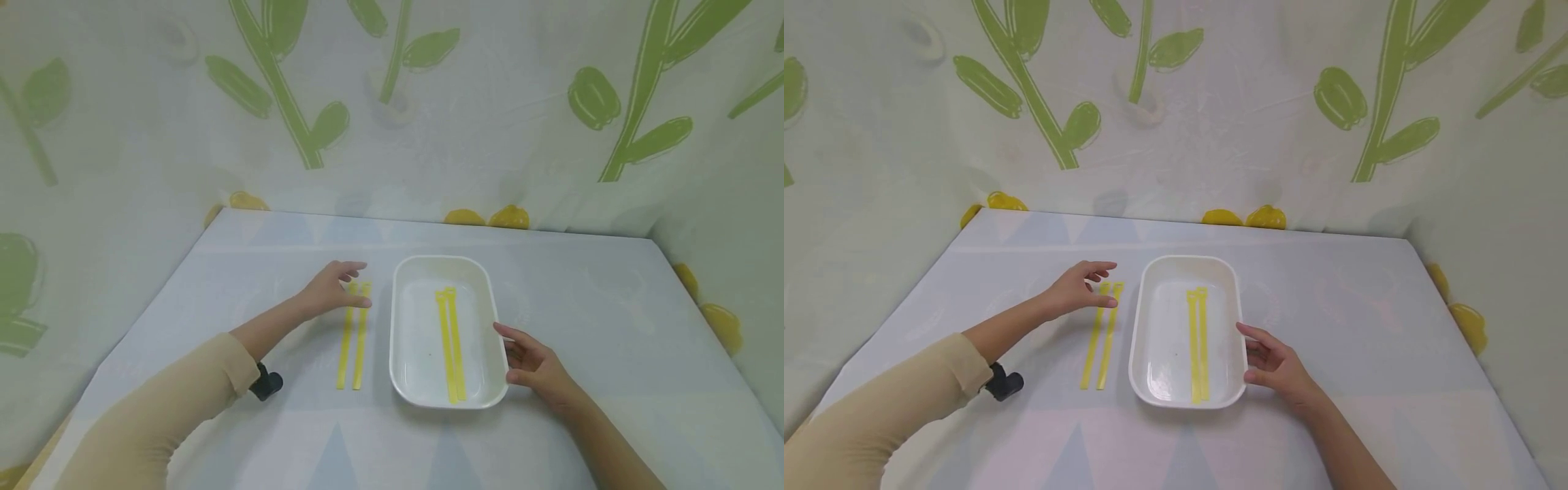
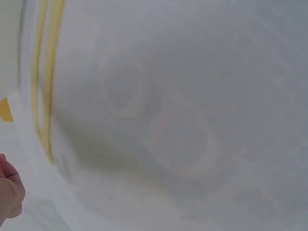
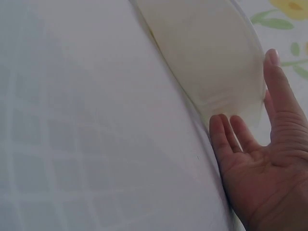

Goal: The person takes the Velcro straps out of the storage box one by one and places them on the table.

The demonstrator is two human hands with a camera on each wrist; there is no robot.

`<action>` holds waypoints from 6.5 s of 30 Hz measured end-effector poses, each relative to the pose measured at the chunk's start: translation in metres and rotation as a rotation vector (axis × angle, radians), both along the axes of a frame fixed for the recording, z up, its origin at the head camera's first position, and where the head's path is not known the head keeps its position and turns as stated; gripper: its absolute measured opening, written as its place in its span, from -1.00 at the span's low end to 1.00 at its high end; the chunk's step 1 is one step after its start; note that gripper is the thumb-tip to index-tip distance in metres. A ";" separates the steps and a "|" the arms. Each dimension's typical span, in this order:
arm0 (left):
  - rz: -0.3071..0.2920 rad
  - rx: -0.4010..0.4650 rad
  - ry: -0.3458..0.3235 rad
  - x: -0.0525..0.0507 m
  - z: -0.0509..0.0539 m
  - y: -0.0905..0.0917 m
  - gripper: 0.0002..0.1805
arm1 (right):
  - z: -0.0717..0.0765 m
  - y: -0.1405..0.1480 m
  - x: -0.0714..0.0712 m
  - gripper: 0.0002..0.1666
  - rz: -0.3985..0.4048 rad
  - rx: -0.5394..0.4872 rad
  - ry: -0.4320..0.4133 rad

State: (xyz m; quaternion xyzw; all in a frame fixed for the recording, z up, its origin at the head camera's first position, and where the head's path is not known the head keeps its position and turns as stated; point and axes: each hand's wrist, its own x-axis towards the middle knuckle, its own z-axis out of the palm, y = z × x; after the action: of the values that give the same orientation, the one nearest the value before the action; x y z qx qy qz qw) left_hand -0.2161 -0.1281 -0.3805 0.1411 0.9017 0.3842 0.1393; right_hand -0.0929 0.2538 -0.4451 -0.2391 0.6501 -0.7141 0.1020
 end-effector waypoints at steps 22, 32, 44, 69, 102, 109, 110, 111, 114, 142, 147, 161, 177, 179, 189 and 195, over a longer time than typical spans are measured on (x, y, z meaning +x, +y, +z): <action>-0.182 0.079 0.018 -0.013 0.059 0.063 -0.18 | 0.001 -0.001 0.000 -0.22 0.008 -0.008 0.027; -0.237 0.184 -0.014 -0.021 0.083 0.094 -0.20 | -0.002 0.002 -0.002 -0.22 0.032 -0.038 0.036; -0.209 0.191 -0.132 -0.021 0.059 0.130 -0.26 | -0.001 -0.002 0.000 -0.23 0.007 0.010 0.039; -0.011 0.090 -0.098 -0.004 -0.014 0.159 -0.16 | 0.004 -0.012 0.003 -0.26 -0.012 0.019 0.053; -0.147 -0.120 0.012 0.002 -0.020 0.170 -0.46 | -0.002 -0.006 0.007 -0.24 0.018 -0.045 0.060; -0.180 -0.147 0.055 0.003 -0.019 0.169 -0.20 | 0.000 -0.006 0.006 -0.24 0.000 -0.016 0.045; -0.177 -0.172 0.064 0.003 -0.019 0.169 -0.16 | 0.000 -0.006 0.006 -0.24 0.002 -0.017 0.044; -0.173 -0.204 0.070 0.003 -0.019 0.168 -0.13 | 0.000 -0.006 0.006 -0.23 0.009 -0.025 0.045; -0.160 -0.267 0.059 0.004 -0.018 0.166 -0.13 | 0.000 -0.006 0.004 -0.24 0.024 -0.042 0.039; -0.170 0.178 -0.043 -0.002 -0.018 0.171 -0.45 | 0.000 -0.006 0.003 -0.26 -0.027 0.025 0.061; -0.168 0.292 -0.186 -0.002 -0.016 0.170 -0.35 | 0.002 -0.007 0.004 -0.26 -0.048 0.056 0.036; -0.183 0.479 -0.155 -0.003 -0.009 0.172 -0.42 | 0.004 -0.006 0.004 -0.28 -0.052 0.037 0.040; -0.240 0.557 -0.246 -0.008 0.010 0.162 -0.23 | 0.002 -0.005 0.004 -0.27 -0.084 0.111 0.026; -0.248 0.545 -0.247 -0.011 0.014 0.158 -0.22 | 0.001 -0.005 0.003 -0.27 -0.077 0.102 0.024; -0.211 0.534 -0.231 -0.029 0.033 0.127 -0.13 | 0.002 -0.004 0.000 -0.26 -0.016 0.013 0.041; -0.158 0.549 -0.225 -0.036 0.041 0.102 -0.11 | 0.002 -0.003 -0.001 -0.26 -0.002 0.003 0.051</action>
State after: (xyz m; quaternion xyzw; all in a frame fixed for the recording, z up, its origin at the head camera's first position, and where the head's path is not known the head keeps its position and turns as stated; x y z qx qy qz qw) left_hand -0.2518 -0.0261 -0.3396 0.1998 0.7295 0.6145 0.2243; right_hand -0.0937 0.2507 -0.4429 -0.2564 0.6538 -0.7068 0.0849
